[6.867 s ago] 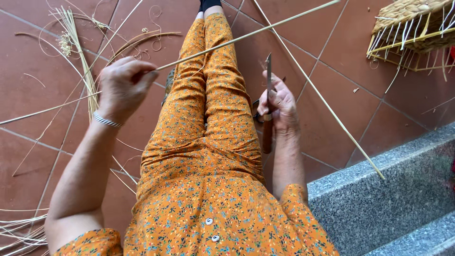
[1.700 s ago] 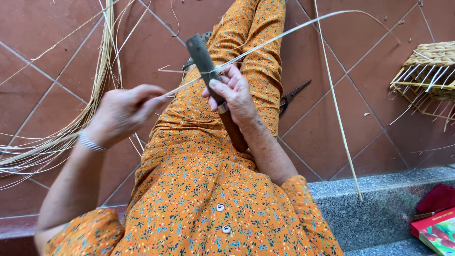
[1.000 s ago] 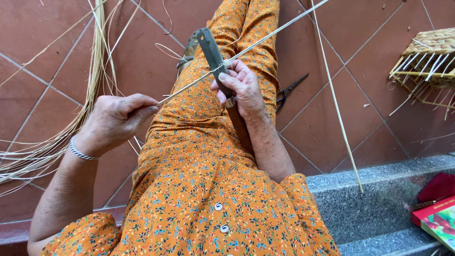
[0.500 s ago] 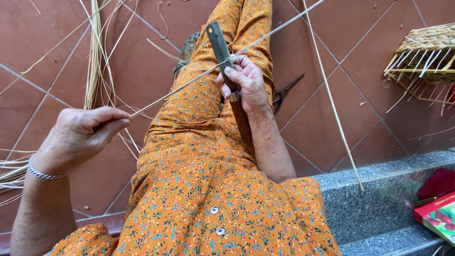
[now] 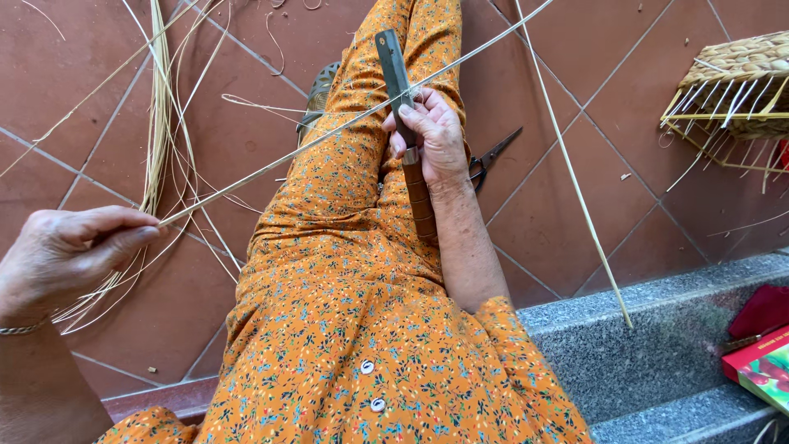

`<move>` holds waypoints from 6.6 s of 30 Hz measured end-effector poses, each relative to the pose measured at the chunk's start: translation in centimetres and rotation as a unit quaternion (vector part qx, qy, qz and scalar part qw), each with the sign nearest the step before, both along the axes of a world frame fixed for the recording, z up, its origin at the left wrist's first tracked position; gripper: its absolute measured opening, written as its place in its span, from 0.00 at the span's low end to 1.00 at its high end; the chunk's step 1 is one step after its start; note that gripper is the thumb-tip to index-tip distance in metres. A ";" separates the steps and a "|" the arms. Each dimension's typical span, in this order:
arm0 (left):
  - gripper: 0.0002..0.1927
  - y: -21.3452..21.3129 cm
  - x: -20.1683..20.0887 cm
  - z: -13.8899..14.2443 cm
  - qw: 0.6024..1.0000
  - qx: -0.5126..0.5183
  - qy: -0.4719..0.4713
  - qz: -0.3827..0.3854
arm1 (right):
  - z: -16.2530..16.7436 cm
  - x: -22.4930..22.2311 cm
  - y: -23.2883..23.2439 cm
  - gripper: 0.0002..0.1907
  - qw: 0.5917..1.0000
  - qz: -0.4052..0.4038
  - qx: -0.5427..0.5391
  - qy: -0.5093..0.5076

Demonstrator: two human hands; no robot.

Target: The person sits on the floor and splits long bamboo strips into thinner pieces, drawing each strip against a knife blade held in one hand while pulling the strip with the other. They bend and flex the split strips by hand and set finished strips aside among a pile of bamboo strands.

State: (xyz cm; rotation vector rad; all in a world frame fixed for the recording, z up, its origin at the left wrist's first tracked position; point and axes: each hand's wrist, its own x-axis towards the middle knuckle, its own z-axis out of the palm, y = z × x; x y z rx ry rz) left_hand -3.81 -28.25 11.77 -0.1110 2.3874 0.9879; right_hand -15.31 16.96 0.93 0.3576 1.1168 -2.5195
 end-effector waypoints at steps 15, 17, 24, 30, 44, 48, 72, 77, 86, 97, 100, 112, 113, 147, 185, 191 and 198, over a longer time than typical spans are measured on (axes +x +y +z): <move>0.12 6.4 -4.6 -2.9 0.996 0.025 0.074 -0.035 | 0.3 3.0 -4.6 0.11 0.997 -0.003 0.077 0.019; 0.10 10.6 -5.6 -3.0 0.991 0.017 0.127 -0.043 | 0.3 3.7 -5.7 0.10 0.996 0.016 0.082 0.021; 0.06 14.9 -7.5 -3.9 0.979 0.129 0.156 -0.033 | 0.0 3.7 -5.2 0.11 0.998 0.017 0.052 -0.005; 0.05 11.7 -6.8 -4.2 0.990 0.122 0.073 -0.021 | -0.3 3.0 -3.3 0.11 1.000 -0.004 0.026 -0.003; 0.07 2.8 -4.8 -4.5 0.992 0.117 -0.009 0.033 | -0.6 2.3 -0.3 0.10 0.997 -0.050 0.044 0.031; 0.08 0.1 -4.3 -5.2 0.994 0.094 -0.009 0.051 | -0.3 2.1 0.7 0.11 0.995 -0.065 0.070 0.037; 0.15 1.6 -6.2 -6.5 0.993 0.057 -0.101 -0.022 | 0.6 2.5 4.2 0.10 0.982 -0.107 0.144 0.051; 0.12 12.1 -7.0 -4.2 0.987 0.063 0.090 -0.116 | 0.5 4.0 0.5 0.09 0.992 -0.053 0.116 0.020; 0.07 13.7 -7.7 -5.7 0.969 0.161 0.165 -0.085 | 0.6 3.9 1.8 0.09 0.993 -0.060 0.103 0.022; 0.07 5.8 -6.3 -7.6 0.989 0.134 0.060 -0.010 | 0.3 3.0 6.5 0.09 0.983 -0.119 0.134 0.045; 0.06 3.5 -6.2 -8.3 0.988 0.149 0.044 0.009 | 0.5 2.8 7.5 0.09 0.982 -0.123 0.136 0.036; 0.05 -2.1 -5.4 -9.5 0.995 0.084 0.012 0.058 | 2.4 0.3 12.3 0.09 0.979 -0.146 0.139 0.020; 0.06 -2.4 -5.6 -9.6 0.991 0.113 0.016 0.063 | 2.5 0.1 12.9 0.09 0.978 -0.150 0.142 0.019; 0.10 -3.9 -3.9 -8.6 0.996 0.067 -0.021 0.049 | 1.9 -1.0 12.0 0.29 0.997 -0.066 0.009 -0.046; 0.04 25.5 -12.8 -6.3 0.928 0.251 0.267 -0.060 | 5.9 4.9 4.1 0.28 0.999 -0.005 -0.029 0.015; 0.16 21.0 -13.6 -7.0 0.981 0.159 0.023 -0.109 | 6.8 3.6 10.3 0.21 0.993 -0.079 0.053 0.073; 0.21 5.7 -8.6 -9.6 0.989 0.006 -0.125 -0.072 | 6.8 -1.8 24.4 0.15 0.979 -0.164 -0.021 0.121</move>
